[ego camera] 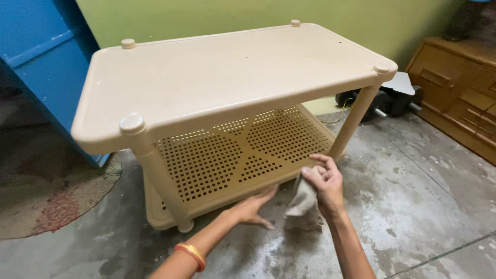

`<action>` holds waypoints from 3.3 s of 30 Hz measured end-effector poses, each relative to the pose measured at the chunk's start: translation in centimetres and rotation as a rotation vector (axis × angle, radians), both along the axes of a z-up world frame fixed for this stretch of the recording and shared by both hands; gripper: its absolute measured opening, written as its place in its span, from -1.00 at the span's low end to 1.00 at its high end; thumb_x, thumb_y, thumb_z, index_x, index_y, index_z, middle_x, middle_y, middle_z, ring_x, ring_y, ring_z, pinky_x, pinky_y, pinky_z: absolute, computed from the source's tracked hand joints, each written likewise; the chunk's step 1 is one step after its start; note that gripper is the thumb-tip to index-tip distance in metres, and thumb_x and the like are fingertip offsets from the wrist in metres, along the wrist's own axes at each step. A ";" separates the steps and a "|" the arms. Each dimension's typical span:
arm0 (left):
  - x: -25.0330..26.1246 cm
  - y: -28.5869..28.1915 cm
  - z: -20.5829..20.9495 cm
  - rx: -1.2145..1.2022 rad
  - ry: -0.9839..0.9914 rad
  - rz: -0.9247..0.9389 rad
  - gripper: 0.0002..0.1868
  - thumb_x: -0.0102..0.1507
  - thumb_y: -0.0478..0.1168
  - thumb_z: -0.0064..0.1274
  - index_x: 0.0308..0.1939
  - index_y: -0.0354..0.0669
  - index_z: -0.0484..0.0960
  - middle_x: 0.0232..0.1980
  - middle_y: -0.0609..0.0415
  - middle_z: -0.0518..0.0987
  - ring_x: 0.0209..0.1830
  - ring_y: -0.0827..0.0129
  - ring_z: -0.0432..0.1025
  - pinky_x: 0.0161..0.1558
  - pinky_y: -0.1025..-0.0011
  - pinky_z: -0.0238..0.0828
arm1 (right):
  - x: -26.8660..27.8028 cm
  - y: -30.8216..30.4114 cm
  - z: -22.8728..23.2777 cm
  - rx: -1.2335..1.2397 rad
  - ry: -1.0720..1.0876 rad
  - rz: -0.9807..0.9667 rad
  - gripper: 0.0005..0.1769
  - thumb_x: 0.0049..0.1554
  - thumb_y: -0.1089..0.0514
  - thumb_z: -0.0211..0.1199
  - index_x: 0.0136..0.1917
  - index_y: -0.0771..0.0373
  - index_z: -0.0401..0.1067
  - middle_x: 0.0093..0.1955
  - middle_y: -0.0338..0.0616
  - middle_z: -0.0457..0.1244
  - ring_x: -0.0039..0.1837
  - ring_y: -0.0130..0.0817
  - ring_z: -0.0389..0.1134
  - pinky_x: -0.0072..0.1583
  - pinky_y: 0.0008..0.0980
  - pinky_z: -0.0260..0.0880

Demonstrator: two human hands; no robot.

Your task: The person assembles a two-tier plastic table by inserting four legs into the lower shelf, then placing the top shelf onto the legs. After assembly, the person wipes the top surface with a cloth.

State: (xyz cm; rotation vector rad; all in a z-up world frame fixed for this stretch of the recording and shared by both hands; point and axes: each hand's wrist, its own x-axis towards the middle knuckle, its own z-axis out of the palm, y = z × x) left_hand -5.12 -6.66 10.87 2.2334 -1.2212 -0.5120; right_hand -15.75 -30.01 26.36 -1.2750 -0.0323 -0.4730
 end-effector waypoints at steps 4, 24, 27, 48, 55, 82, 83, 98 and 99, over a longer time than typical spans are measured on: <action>-2.0 -4.3 5.9 -0.300 0.104 0.148 -0.25 0.02 -0.16 0.23 0.28 -0.23 0.37 0.23 -0.27 0.53 0.17 0.02 0.51 0.15 0.22 0.49 | 1.3 -0.3 -0.5 0.210 0.037 -0.042 -0.61 0.20 0.17 0.26 0.24 0.39 0.37 -0.05 -0.25 0.38 -0.01 -0.51 0.38 0.06 -0.50 0.41; -2.1 -6.8 12.7 -0.516 -0.156 0.536 -0.20 -0.19 -0.15 0.47 0.15 -0.20 0.63 -0.05 -0.28 0.66 -0.05 -0.07 0.54 0.01 0.08 0.47 | 1.2 0.1 -3.1 -0.055 0.131 0.104 -0.37 -0.02 0.30 0.33 0.34 0.32 0.38 0.22 -0.09 0.35 0.24 -0.34 0.37 0.27 -0.39 0.35; -1.7 -6.6 12.9 -0.460 -0.041 0.554 -0.49 0.00 -0.13 0.42 0.02 -0.09 0.73 -0.13 -0.15 0.71 -0.17 0.17 0.64 -0.01 0.25 0.57 | -0.3 -0.4 -1.4 -0.035 0.174 0.073 -0.39 0.02 0.22 0.38 0.34 0.29 0.37 0.22 -0.09 0.35 0.24 -0.33 0.37 0.27 -0.34 0.37; -1.5 -9.4 10.6 -0.541 0.454 0.457 -0.64 0.22 -0.13 0.04 0.08 0.01 0.73 0.09 0.04 0.72 0.08 0.29 0.56 0.20 0.27 0.43 | -2.2 -1.9 -1.6 0.472 -0.007 -0.081 -0.45 0.15 0.27 0.11 0.42 0.17 0.36 0.21 -0.27 0.33 0.16 -0.43 0.38 0.28 -0.39 0.36; -4.6 -5.9 23.0 -0.257 -0.120 0.262 -0.38 0.10 -0.02 0.31 0.26 0.23 0.59 0.57 -0.15 0.10 0.53 -0.05 0.06 0.44 0.06 -0.02 | 2.4 1.0 5.7 -0.047 -0.134 -0.185 -0.29 0.18 0.25 0.22 0.57 0.25 0.17 0.31 -0.16 0.28 0.24 -0.35 0.32 0.21 -0.36 0.36; 7.9 21.7 34.1 -0.114 -0.444 1.075 0.27 0.15 0.63 -0.78 0.56 -0.38 -0.42 0.60 -0.49 -0.43 0.62 -0.15 -0.59 0.49 -0.06 -0.67 | 27.3 28.0 18.5 -1.350 -0.143 0.723 -0.33 0.18 -0.13 0.00 0.53 0.04 0.21 0.68 -0.07 -0.07 0.63 -0.11 -0.06 0.56 0.07 -0.13; 7.8 21.5 34.1 -0.117 -0.447 1.059 0.27 0.15 0.64 -0.79 0.56 -0.38 -0.40 0.60 -0.48 -0.41 0.64 -0.13 -0.58 0.51 -0.06 -0.66 | 30.2 26.6 18.0 -1.381 -0.140 0.724 -0.21 0.10 -0.16 0.12 0.56 0.01 0.13 0.67 -0.06 -0.11 0.62 -0.10 -0.11 0.54 0.08 -0.15; 6.9 20.8 33.5 -0.151 -0.480 1.064 0.33 0.13 0.69 -0.77 0.56 -0.43 -0.28 0.58 -0.53 -0.24 0.64 -0.21 -0.53 0.52 -0.06 -0.70 | 32.2 -20.4 14.0 -1.569 0.520 -0.445 -0.14 0.24 -0.54 -0.27 0.60 -0.07 0.14 0.66 -0.08 -0.08 0.60 -0.03 -0.04 0.51 0.36 -0.22; 6.9 20.8 33.5 -0.153 -0.486 1.070 0.33 0.13 0.69 -0.77 0.56 -0.43 -0.26 0.58 -0.54 -0.22 0.64 -0.22 -0.53 0.52 -0.06 -0.71 | 30.6 -19.4 13.2 -1.553 0.376 -0.457 -0.18 0.30 -0.51 -0.30 0.57 -0.04 0.24 0.61 -0.02 0.03 0.56 0.00 0.06 0.51 0.25 -0.05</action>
